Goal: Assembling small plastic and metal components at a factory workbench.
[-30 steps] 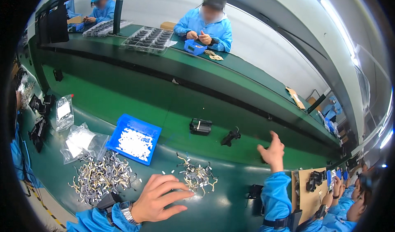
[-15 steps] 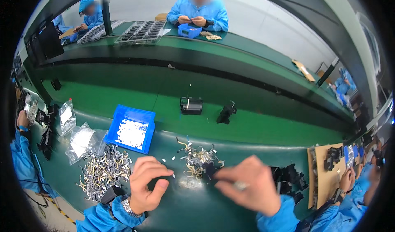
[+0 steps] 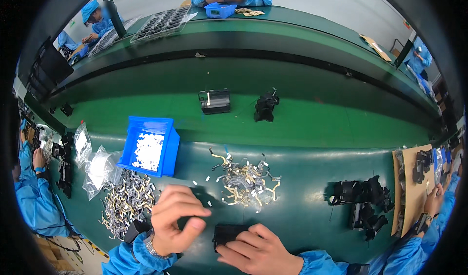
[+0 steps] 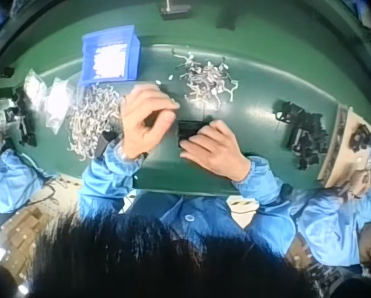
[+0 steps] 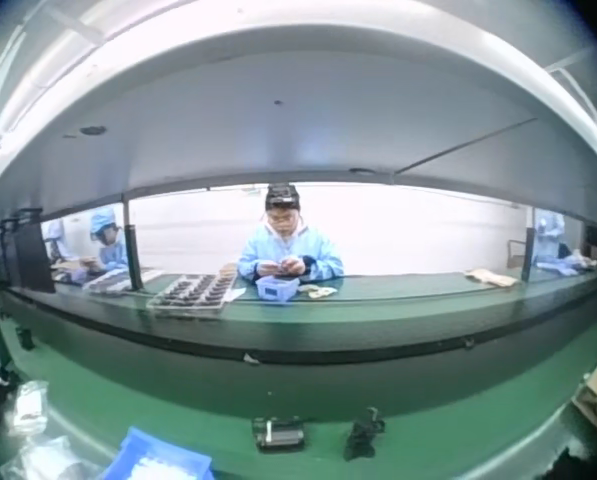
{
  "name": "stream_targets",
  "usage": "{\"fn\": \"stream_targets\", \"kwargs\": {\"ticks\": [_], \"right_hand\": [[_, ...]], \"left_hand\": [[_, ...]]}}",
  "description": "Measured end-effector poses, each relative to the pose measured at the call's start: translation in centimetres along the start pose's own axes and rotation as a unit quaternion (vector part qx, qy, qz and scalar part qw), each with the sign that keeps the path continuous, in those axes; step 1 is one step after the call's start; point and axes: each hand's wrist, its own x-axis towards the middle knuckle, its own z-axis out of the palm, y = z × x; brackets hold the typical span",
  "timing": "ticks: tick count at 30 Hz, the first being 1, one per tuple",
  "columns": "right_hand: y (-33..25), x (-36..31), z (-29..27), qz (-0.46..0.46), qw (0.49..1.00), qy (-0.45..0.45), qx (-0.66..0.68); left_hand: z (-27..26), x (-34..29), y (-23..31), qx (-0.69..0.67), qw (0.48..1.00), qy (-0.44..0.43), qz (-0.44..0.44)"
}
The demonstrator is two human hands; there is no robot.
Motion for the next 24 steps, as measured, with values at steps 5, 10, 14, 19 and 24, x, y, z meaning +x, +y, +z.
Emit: {"fn": "stream_targets", "kwargs": {"ticks": [5, 10, 14, 19, 24], "right_hand": [[1.2, -0.1, -2.0, 0.080, 0.982, 0.112, 0.131], [3.5, -0.8, -2.5, 0.065, 0.972, 0.004, 0.225], [2.1, -0.2, -2.3, 0.043, 0.933, -0.036, 0.356], [3.4, -1.6, -2.1, 0.112, 0.936, 0.086, 0.323], [5.5, -1.2, -2.6, 0.195, 0.933, 0.234, 0.192]], "left_hand": [[-1.0, 1.0, 0.8, 0.014, 0.964, -0.266, 0.001], [-0.5, 0.1, -0.3, 0.011, 0.962, -0.271, 0.004], [0.7, 0.1, 0.2, -0.020, 0.984, -0.177, -0.032], [1.8, -0.4, 0.5, -0.082, 0.989, -0.124, -0.022], [1.5, 0.1, 1.1, -0.083, 0.977, -0.194, 0.021]]}}
